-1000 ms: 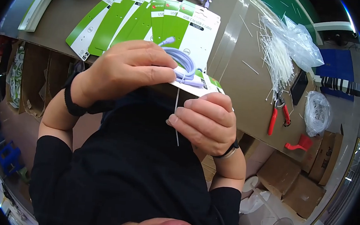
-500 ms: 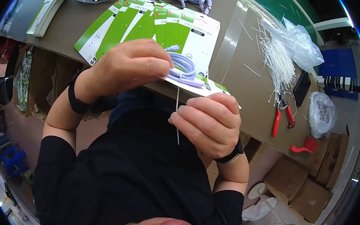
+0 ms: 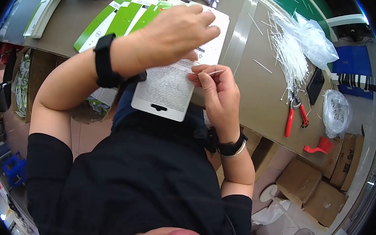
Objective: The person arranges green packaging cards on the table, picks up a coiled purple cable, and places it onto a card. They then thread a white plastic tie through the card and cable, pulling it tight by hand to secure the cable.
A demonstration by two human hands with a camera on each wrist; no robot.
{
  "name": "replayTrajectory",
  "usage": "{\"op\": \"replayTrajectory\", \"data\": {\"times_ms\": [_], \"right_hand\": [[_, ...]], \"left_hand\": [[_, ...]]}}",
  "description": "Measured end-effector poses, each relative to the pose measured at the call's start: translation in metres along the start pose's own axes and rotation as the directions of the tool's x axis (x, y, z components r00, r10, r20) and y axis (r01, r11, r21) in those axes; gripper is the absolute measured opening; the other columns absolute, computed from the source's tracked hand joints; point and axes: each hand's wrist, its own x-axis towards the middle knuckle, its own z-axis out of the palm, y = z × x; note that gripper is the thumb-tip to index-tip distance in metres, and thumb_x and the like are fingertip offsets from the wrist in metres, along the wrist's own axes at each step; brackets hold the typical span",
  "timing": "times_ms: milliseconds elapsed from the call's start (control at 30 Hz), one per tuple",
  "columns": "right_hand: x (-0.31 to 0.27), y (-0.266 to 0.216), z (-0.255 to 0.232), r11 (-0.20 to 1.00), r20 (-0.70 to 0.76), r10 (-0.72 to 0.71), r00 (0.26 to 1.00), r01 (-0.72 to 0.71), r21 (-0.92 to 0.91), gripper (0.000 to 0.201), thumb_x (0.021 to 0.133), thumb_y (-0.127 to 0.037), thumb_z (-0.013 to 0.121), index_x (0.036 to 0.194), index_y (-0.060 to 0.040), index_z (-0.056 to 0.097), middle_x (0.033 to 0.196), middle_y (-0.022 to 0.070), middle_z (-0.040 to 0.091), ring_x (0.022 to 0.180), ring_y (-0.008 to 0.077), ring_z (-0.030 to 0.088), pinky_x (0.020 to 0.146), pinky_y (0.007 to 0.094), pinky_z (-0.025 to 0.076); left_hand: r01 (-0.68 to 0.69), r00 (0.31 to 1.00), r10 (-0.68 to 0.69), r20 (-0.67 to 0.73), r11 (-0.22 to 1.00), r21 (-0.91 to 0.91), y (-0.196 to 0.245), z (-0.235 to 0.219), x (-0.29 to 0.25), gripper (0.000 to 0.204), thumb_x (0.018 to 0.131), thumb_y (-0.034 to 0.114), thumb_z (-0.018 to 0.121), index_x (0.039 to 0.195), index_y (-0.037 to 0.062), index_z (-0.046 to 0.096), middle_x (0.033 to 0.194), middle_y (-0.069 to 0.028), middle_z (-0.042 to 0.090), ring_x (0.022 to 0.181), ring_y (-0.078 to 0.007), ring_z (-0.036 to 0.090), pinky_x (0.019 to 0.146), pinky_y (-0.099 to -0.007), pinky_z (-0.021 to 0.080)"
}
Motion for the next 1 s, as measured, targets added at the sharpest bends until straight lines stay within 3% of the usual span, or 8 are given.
{"op": "replayTrajectory", "data": {"times_ms": [67, 133, 200, 333, 533, 700, 800, 1000], "right_hand": [[0.000, 0.004, -0.001, 0.993, -0.006, 0.042, 0.999, -0.041, 0.108, 0.009, 0.093, -0.003, 0.054, 0.100, 0.0013, 0.050, 0.103, 0.0153, 0.064, 0.088, 0.0220, 0.066, 0.078, 0.0297, 0.053], [-0.001, 0.009, -0.001, 0.943, -0.003, 0.109, 0.994, -0.102, 0.317, 0.011, 0.094, -0.005, 0.054, 0.101, 0.0026, 0.050, 0.101, 0.0135, 0.064, 0.088, 0.0187, 0.066, 0.078, 0.0283, 0.054], [-0.002, 0.010, 0.000, 0.933, -0.007, 0.141, 0.990, -0.131, 0.336, 0.011, 0.094, -0.005, 0.054, 0.101, 0.0025, 0.050, 0.101, 0.0135, 0.064, 0.088, 0.0182, 0.066, 0.077, 0.0280, 0.054], [0.003, 0.009, -0.001, 0.911, -0.001, 0.215, 0.977, -0.200, 0.360, 0.012, 0.093, -0.005, 0.056, 0.102, 0.0020, 0.052, 0.100, 0.0131, 0.065, 0.086, 0.0162, 0.066, 0.076, 0.0262, 0.054], [0.004, 0.002, -0.006, 0.900, 0.090, 0.305, 0.948, -0.318, 0.300, 0.012, 0.089, -0.003, 0.062, 0.099, -0.0003, 0.055, 0.094, 0.0067, 0.064, 0.077, 0.0090, 0.062, 0.069, 0.0192, 0.050], [0.000, 0.004, -0.009, 0.934, 0.065, 0.265, 0.962, -0.273, 0.231, 0.014, 0.086, -0.001, 0.062, 0.098, -0.0012, 0.055, 0.084, -0.0003, 0.059, 0.070, 0.0037, 0.055, 0.064, 0.0159, 0.044], [0.002, 0.000, -0.009, 0.965, 0.102, 0.257, 0.961, -0.261, 0.035, 0.015, 0.083, 0.001, 0.060, 0.097, -0.0014, 0.054, 0.079, -0.0038, 0.054, 0.067, 0.0012, 0.049, 0.061, 0.0154, 0.042], [0.004, -0.002, -0.009, 0.965, 0.112, 0.260, 0.959, -0.263, 0.013, 0.016, 0.082, 0.002, 0.059, 0.096, -0.0014, 0.054, 0.079, -0.0038, 0.053, 0.067, 0.0005, 0.049, 0.060, 0.0154, 0.042]], "left_hand": [[0.195, 0.949, -0.209, 0.237, 0.978, 0.080, 0.014, 0.006, -0.005, 0.027, 0.074, 0.015, 0.070, 0.096, 0.0030, 0.061, 0.087, -0.0124, 0.064, 0.087, -0.0310, 0.063, 0.071, -0.0413, 0.050], [0.240, 0.937, -0.236, 0.259, 0.971, 0.017, 0.010, 0.012, -0.012, 0.024, 0.075, 0.012, 0.068, 0.096, 0.0029, 0.061, 0.086, -0.0118, 0.063, 0.084, -0.0298, 0.063, 0.068, -0.0390, 0.049], [0.331, 0.913, -0.291, 0.288, 0.938, -0.101, 0.004, 0.016, -0.024, 0.020, 0.078, 0.008, 0.065, 0.097, 0.0026, 0.061, 0.084, -0.0106, 0.060, 0.077, -0.0275, 0.062, 0.064, -0.0344, 0.049], [0.327, 0.936, -0.246, 0.252, 0.874, -0.359, 0.015, 0.006, -0.037, 0.011, 0.078, 0.007, 0.064, 0.087, 0.0014, 0.062, 0.078, -0.0090, 0.057, 0.073, -0.0235, 0.061, 0.062, -0.0333, 0.047], [0.319, 0.939, -0.247, 0.237, 0.883, -0.343, 0.016, 0.012, -0.041, 0.010, 0.076, 0.005, 0.063, 0.086, 0.0022, 0.063, 0.079, -0.0076, 0.057, 0.071, -0.0199, 0.058, 0.061, -0.0313, 0.046], [0.332, 0.938, -0.255, 0.235, 0.860, -0.388, 0.014, 0.012, -0.041, 0.010, 0.076, 0.004, 0.063, 0.086, 0.0025, 0.063, 0.080, -0.0069, 0.057, 0.070, -0.0192, 0.056, 0.060, -0.0300, 0.045], [0.330, 0.937, -0.250, 0.246, 0.865, -0.378, 0.014, 0.011, -0.040, 0.010, 0.076, 0.004, 0.062, 0.086, 0.0026, 0.063, 0.080, -0.0066, 0.056, 0.070, -0.0190, 0.056, 0.061, -0.0295, 0.044], [0.319, 0.941, -0.239, 0.241, 0.866, -0.385, 0.013, 0.011, -0.041, 0.009, 0.076, 0.004, 0.062, 0.085, 0.0025, 0.063, 0.080, -0.0064, 0.056, 0.069, -0.0187, 0.056, 0.061, -0.0291, 0.044]]}}
